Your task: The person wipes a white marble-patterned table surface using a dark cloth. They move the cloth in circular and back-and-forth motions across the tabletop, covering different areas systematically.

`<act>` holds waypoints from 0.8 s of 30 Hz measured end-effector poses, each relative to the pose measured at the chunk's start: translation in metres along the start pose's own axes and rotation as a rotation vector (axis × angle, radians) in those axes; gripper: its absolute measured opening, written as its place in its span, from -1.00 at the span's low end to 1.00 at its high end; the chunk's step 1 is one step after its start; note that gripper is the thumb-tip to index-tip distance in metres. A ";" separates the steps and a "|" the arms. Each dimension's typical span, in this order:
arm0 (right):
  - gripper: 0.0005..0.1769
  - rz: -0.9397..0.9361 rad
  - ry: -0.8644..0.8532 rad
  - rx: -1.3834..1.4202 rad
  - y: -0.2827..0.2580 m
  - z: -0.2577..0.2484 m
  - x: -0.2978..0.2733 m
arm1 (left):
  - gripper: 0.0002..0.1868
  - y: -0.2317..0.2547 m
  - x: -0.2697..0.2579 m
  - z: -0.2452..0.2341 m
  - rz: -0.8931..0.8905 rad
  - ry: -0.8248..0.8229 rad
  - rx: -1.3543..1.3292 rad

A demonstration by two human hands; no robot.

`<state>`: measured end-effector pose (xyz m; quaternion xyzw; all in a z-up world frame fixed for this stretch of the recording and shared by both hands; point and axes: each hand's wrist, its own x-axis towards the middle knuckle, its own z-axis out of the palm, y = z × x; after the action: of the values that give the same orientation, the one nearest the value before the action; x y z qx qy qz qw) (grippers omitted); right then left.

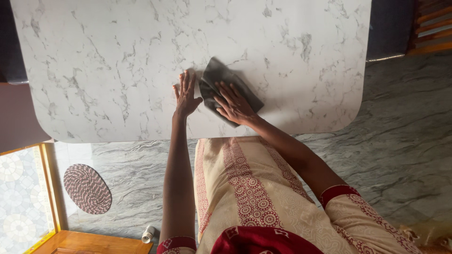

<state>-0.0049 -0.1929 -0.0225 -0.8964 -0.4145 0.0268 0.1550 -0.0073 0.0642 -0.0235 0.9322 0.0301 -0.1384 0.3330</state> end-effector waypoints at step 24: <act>-0.19 0.869 0.205 -0.243 0.165 -0.105 -0.282 | 0.75 0.018 -0.008 -0.014 -0.005 -0.025 0.146</act>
<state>-0.0504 -0.5318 0.0048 -0.9967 0.0169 -0.0484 0.0634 -0.0094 0.0592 0.0004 0.9522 0.0181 -0.1525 0.2639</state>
